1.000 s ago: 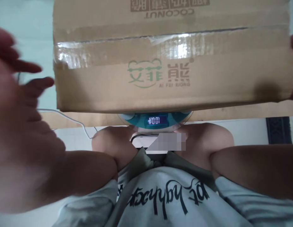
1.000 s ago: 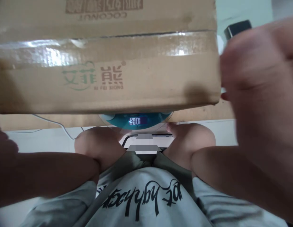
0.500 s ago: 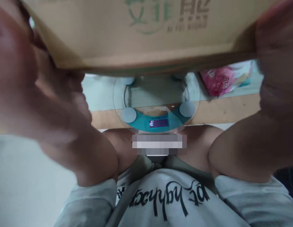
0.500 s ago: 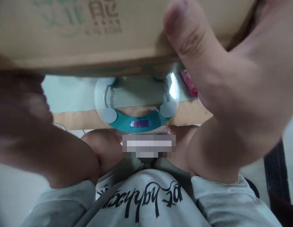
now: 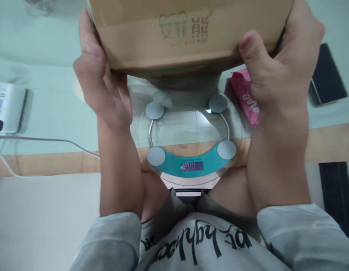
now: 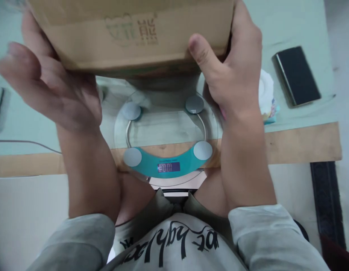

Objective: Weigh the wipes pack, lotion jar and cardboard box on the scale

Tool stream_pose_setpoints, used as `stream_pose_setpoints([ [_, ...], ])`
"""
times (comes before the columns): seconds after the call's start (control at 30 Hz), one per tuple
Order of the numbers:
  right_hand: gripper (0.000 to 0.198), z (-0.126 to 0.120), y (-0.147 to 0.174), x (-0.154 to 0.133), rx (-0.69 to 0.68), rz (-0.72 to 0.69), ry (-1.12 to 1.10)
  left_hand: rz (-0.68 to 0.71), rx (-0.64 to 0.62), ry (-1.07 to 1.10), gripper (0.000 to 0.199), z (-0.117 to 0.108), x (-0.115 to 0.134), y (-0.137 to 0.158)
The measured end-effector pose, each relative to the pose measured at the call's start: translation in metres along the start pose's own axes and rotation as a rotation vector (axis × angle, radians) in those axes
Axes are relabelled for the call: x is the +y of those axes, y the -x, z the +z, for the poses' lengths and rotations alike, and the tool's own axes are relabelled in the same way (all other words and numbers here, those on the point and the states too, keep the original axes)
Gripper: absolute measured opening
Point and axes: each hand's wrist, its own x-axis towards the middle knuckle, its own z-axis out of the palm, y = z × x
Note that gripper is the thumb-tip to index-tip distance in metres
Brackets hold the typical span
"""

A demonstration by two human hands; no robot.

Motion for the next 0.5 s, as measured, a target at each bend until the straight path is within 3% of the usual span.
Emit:
stream_pose_setpoints([
  [0.13, 0.07, 0.01, -0.002, 0.0, 0.089, 0.112, -0.003, -0.184, 0.037, 0.166, 0.083, -0.017, -0.021, 0.0],
  [0.27, 0.081, 0.019, 0.002, 0.0, -0.025, 0.158, -0.169, -0.436, -0.084, 0.064, 0.102, -0.027, -0.032, 0.003],
  [0.33, 0.079, 0.015, 0.005, -0.001, -0.042, 0.184, -0.16, -0.475, -0.021, 0.029, 0.103, -0.025, -0.037, 0.005],
  [0.4, 0.07, 0.003, 0.008, -0.001, 0.044, 0.227, -0.029, -0.394, 0.148, 0.021, 0.075, -0.019, -0.041, 0.006],
  [0.5, 0.059, -0.026, 0.017, 0.009, 0.249, 0.289, 0.338, -0.194, 0.377, 0.037, 0.027, -0.007, -0.04, 0.006],
])
